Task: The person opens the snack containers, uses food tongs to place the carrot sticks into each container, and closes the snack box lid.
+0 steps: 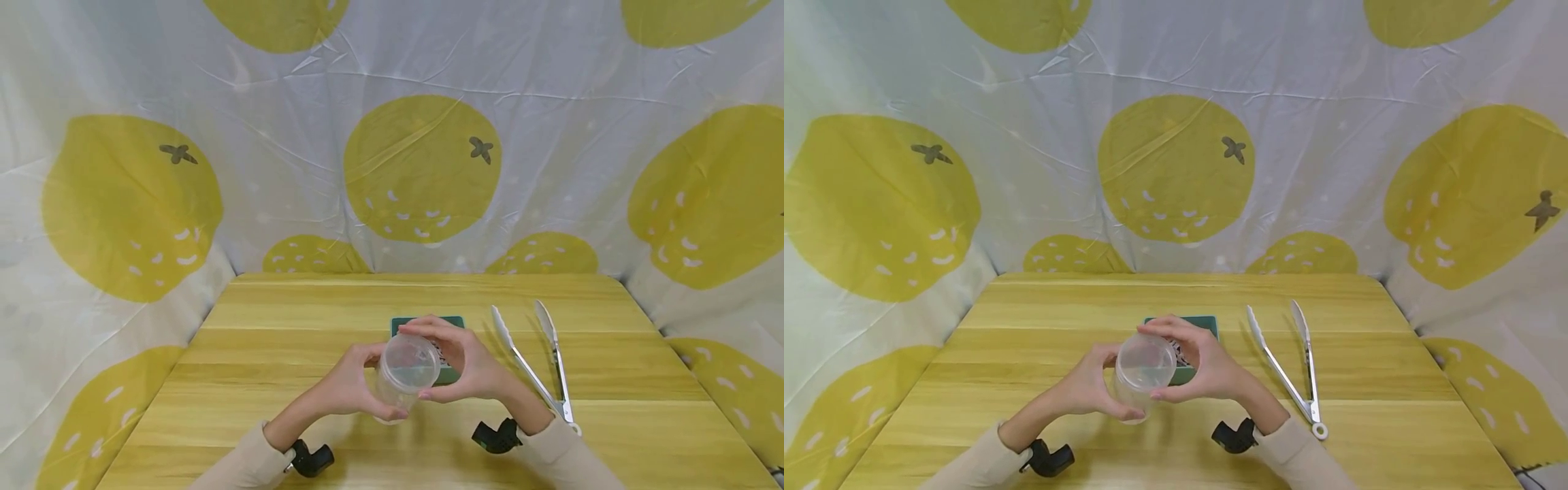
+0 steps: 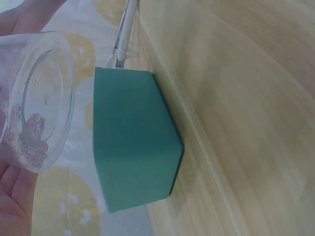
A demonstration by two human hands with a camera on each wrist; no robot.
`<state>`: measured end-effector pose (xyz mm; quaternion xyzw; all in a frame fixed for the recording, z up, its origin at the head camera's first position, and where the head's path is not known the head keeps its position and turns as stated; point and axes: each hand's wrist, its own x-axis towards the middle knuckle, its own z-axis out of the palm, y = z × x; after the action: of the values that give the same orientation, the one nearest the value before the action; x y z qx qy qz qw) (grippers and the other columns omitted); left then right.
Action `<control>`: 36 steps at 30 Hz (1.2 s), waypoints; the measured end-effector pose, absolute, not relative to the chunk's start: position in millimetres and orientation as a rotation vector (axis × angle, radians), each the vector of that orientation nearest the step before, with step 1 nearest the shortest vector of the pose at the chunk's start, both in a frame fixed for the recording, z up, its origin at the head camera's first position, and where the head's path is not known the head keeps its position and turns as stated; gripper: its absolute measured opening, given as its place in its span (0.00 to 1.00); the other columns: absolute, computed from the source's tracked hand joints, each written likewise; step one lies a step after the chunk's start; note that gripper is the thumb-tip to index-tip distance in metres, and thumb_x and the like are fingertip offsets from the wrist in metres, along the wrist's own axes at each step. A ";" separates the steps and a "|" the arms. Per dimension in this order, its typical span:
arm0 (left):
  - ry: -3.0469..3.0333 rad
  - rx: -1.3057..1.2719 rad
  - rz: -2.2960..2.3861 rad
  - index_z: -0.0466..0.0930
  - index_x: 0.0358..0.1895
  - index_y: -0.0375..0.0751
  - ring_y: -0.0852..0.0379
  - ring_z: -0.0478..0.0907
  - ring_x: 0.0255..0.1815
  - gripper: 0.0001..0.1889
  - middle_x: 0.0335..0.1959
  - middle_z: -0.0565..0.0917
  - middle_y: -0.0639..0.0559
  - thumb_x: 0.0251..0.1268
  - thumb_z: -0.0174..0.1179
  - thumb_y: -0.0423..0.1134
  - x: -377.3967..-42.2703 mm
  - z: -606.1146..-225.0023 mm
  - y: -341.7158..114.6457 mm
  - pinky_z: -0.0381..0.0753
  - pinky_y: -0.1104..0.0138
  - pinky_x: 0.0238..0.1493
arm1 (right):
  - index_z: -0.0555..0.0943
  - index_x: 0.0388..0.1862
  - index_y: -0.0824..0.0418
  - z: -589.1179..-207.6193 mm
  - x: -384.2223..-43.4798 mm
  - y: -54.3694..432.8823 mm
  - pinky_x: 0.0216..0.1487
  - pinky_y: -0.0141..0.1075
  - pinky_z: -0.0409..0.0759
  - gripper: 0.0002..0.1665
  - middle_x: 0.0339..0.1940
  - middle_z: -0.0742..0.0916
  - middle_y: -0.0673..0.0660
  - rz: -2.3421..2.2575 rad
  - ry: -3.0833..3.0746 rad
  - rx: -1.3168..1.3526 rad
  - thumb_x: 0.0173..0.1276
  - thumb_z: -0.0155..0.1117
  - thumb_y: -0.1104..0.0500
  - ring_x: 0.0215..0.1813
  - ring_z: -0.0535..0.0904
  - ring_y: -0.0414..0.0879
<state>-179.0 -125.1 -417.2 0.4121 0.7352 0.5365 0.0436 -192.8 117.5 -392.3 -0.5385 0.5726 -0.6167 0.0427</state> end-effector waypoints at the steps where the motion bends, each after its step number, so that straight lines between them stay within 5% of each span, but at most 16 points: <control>1: 2.250 1.263 1.637 0.80 0.58 0.45 0.53 0.83 0.49 0.33 0.48 0.86 0.53 0.43 0.81 0.41 -179.0 -417.1 -124.9 0.82 0.58 0.50 | 0.64 0.71 0.76 -392.2 -192.5 118.1 0.62 0.49 0.75 0.48 0.66 0.69 0.73 -1.881 1.748 -1.654 0.54 0.77 0.72 0.65 0.70 0.59; 10: 2.291 1.275 1.630 0.79 0.58 0.47 0.55 0.82 0.50 0.34 0.50 0.85 0.56 0.43 0.82 0.42 -184.6 -411.0 -123.4 0.82 0.57 0.50 | 0.59 0.72 0.79 -389.1 -189.6 117.0 0.69 0.44 0.69 0.54 0.66 0.67 0.79 -2.001 1.804 -1.645 0.54 0.80 0.63 0.69 0.66 0.60; 15: 2.302 1.259 1.651 0.79 0.59 0.48 0.54 0.82 0.51 0.35 0.50 0.85 0.56 0.42 0.82 0.41 -185.1 -411.3 -123.4 0.82 0.57 0.49 | 0.63 0.70 0.79 -390.9 -184.3 113.4 0.68 0.42 0.69 0.53 0.64 0.71 0.73 -2.127 1.901 -1.574 0.52 0.82 0.62 0.69 0.69 0.59; 28: 2.274 1.250 1.678 0.79 0.58 0.48 0.54 0.83 0.49 0.33 0.49 0.86 0.55 0.43 0.81 0.40 -182.3 -412.0 -122.2 0.83 0.58 0.48 | 0.71 0.64 0.78 -393.1 -183.1 107.6 0.62 0.40 0.75 0.45 0.58 0.72 0.72 -2.118 1.915 -1.509 0.45 0.81 0.76 0.60 0.72 0.53; 36: 2.226 1.253 1.662 0.79 0.58 0.46 0.55 0.82 0.49 0.34 0.49 0.86 0.55 0.42 0.81 0.39 -179.0 -414.8 -122.5 0.82 0.58 0.49 | 0.70 0.65 0.77 -389.9 -196.5 113.2 0.62 0.43 0.75 0.44 0.61 0.72 0.73 -1.973 1.714 -1.665 0.52 0.81 0.66 0.64 0.70 0.56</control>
<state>-179.0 -122.5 -414.8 0.4109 0.7296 0.5447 0.0471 -196.5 113.2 -389.9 -0.5373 0.5529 -0.6365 0.0215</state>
